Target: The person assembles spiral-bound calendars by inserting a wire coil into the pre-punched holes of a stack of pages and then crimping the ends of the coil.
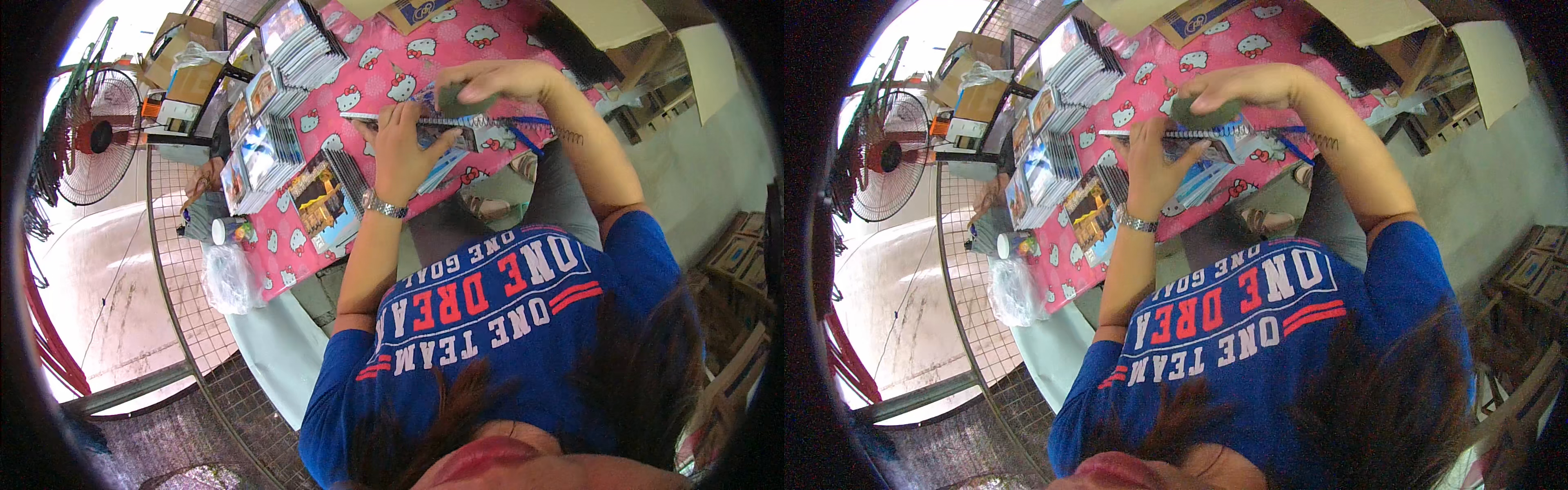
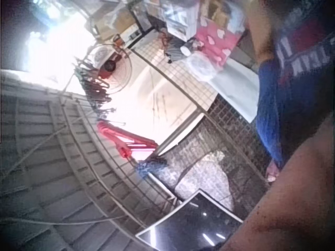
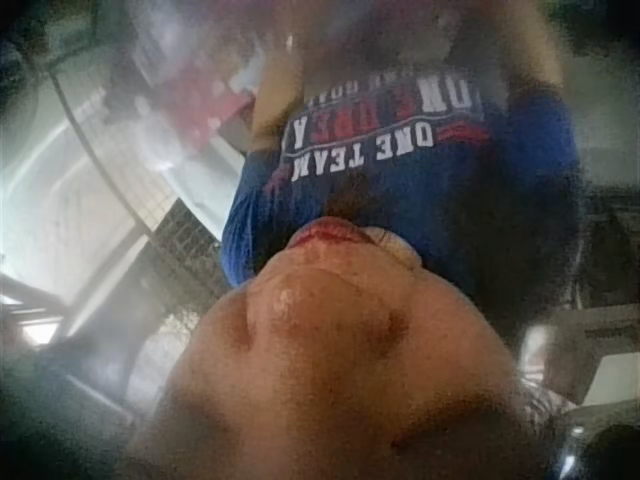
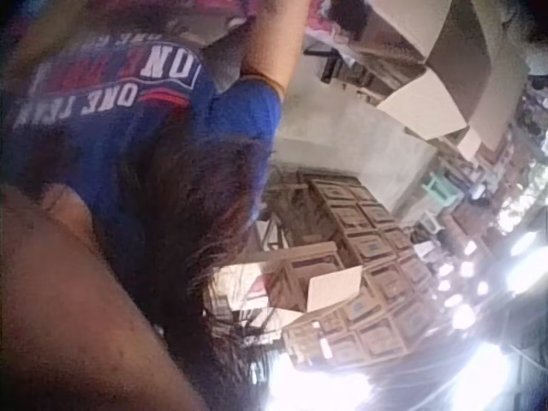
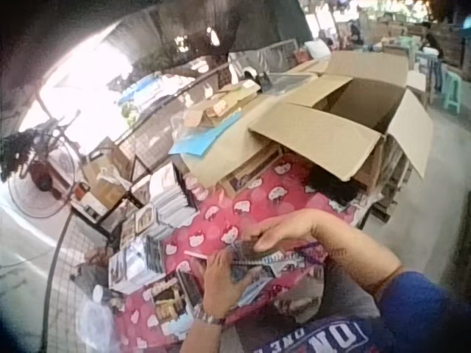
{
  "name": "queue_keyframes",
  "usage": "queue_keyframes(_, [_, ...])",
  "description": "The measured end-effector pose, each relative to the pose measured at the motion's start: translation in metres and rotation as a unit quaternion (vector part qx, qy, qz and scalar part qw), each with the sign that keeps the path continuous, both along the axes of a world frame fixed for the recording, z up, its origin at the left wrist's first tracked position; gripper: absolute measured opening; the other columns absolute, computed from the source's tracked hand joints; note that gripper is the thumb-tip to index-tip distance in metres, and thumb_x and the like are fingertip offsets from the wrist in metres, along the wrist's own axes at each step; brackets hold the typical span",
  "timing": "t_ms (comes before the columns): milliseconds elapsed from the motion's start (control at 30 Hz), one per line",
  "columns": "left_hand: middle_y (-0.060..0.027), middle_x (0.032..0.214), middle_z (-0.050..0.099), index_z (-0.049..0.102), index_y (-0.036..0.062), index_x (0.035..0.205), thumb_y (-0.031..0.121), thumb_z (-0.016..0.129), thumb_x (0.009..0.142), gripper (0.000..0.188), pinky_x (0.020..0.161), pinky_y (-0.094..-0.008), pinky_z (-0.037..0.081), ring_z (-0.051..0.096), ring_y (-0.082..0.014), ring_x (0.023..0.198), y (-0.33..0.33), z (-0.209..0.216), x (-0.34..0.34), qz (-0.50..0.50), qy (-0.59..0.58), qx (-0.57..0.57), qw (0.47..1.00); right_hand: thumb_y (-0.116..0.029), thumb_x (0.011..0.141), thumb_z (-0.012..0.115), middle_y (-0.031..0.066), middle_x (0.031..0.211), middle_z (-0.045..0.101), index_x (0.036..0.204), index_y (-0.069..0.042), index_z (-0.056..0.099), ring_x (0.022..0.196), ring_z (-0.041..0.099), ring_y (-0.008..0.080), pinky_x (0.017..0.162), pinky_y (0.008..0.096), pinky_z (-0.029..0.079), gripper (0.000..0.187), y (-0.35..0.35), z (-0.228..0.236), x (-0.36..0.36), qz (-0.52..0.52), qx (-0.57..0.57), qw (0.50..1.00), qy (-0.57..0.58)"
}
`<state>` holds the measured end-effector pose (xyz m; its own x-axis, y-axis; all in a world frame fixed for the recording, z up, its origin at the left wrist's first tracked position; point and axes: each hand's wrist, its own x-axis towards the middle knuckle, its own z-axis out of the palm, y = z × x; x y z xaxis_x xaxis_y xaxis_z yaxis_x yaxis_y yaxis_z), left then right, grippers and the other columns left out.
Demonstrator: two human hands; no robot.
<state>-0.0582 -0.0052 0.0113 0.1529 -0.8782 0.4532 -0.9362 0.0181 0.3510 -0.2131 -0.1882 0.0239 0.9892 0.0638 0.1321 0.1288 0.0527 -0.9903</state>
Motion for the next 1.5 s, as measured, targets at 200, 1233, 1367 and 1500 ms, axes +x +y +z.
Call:
queue_keyframes(200, [-0.0075,0.095,0.061,0.061,0.0067,0.091,0.035,0.086,0.063,0.047,0.093,-0.0439,0.036,0.056,-0.0283,0.096,0.000,-0.002,0.000,0.031,-0.023,-0.023,0.999,-0.045,0.087,0.064,0.0018,0.110,0.061,0.121,-0.007,0.060,0.102,0.053,0.0111,0.087,0.0275,0.042,0.051,-0.002,0.001,0.011,0.012,-0.018,1.000,0.017])
queue_keyframes(1233, [-0.0080,0.083,0.059,0.061,0.0069,0.088,0.032,0.091,0.058,0.049,0.075,-0.0405,0.043,0.054,-0.0287,0.085,-0.002,-0.002,0.031,0.062,-0.061,-0.061,0.994,-0.054,0.083,0.066,0.0014,0.115,0.061,0.131,-0.012,0.055,0.103,0.055,0.0136,0.083,0.0321,0.045,0.065,-0.019,-0.034,0.065,-0.016,0.075,0.996,0.042])
queue_keyframes(1367, [-0.0091,0.085,0.058,0.061,0.0061,0.088,0.031,0.091,0.057,0.049,0.074,-0.0402,0.043,0.055,-0.0297,0.083,0.002,-0.002,0.037,0.051,-0.026,-0.072,0.996,-0.051,0.086,0.064,0.0008,0.106,0.063,0.128,-0.010,0.056,0.095,0.055,0.0127,0.076,0.0314,0.045,0.060,-0.014,-0.023,0.068,0.029,0.007,0.998,0.048])
queue_keyframes(1500, [-0.0107,0.086,0.059,0.061,0.0051,0.088,0.030,0.091,0.057,0.050,0.075,-0.0402,0.044,0.056,-0.0299,0.084,0.004,-0.006,0.046,0.054,-0.018,-0.082,0.995,-0.044,0.089,0.062,-0.0005,0.103,0.062,0.117,-0.005,0.061,0.086,0.054,0.0069,0.066,0.0226,0.043,0.048,-0.012,-0.018,0.068,0.088,0.126,0.988,0.026])
